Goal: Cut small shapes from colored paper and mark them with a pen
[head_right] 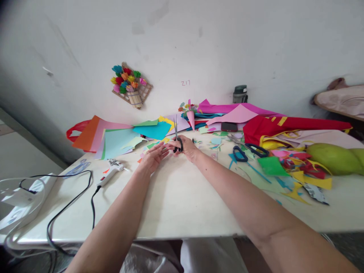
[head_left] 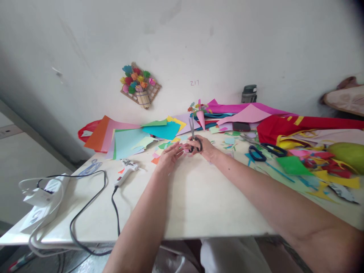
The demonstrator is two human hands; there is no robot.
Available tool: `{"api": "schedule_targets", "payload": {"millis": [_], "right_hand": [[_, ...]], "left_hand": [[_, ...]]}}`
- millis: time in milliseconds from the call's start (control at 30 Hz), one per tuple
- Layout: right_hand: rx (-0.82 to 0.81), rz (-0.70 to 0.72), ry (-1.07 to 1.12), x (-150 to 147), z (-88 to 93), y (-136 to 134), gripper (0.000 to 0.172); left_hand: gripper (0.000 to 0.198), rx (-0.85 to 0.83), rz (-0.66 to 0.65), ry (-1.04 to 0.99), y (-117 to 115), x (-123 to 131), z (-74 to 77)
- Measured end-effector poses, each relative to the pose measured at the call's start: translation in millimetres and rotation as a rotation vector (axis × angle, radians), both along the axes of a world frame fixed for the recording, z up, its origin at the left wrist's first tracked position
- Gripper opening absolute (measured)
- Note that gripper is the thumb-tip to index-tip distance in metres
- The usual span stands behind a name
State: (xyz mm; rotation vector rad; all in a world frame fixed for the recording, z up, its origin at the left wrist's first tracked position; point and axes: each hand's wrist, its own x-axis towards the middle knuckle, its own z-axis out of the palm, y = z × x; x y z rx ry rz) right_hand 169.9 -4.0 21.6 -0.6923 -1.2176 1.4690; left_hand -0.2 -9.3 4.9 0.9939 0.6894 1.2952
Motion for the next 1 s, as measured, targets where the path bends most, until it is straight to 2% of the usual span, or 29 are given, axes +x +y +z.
{"api": "schedule_targets", "payload": {"millis": [100,200,267,367,467,667,800,1000], "right_hand": [[0.121,-0.057,-0.083,-2,0.8,-2,0.039],[0.205,-0.047,-0.132,-2,0.6,-3,0.042],[0.224,-0.008,-0.162,-1,0.3,-4,0.044],[0.240,0.021,-0.184,-1,-1.0,-4,0.044],[0.226,-0.014,-0.156,-1,-3.5,0,0.044],[0.080,-0.236,-0.178,2,-4.9,6,0.045],[0.034,-0.228,-0.230,1,-1.4,1,0.046],[-0.005,-0.160,-0.131,-3,3.2,-2,0.042]], "left_hand": [[0.020,-0.131,0.080,-0.028,3,0,1.7],[0.027,-0.231,0.090,0.004,3,0,2.7],[0.022,-0.215,0.077,0.041,3,0,2.3],[0.010,-0.100,0.077,0.062,1,-1,0.6],[0.013,-0.029,0.094,0.054,0,-2,-0.9],[0.016,-0.024,0.084,0.068,1,-3,-1.5],[0.015,-0.008,0.034,0.085,-1,-2,-0.4],[0.016,0.018,-0.031,0.076,-4,2,1.2]]}}
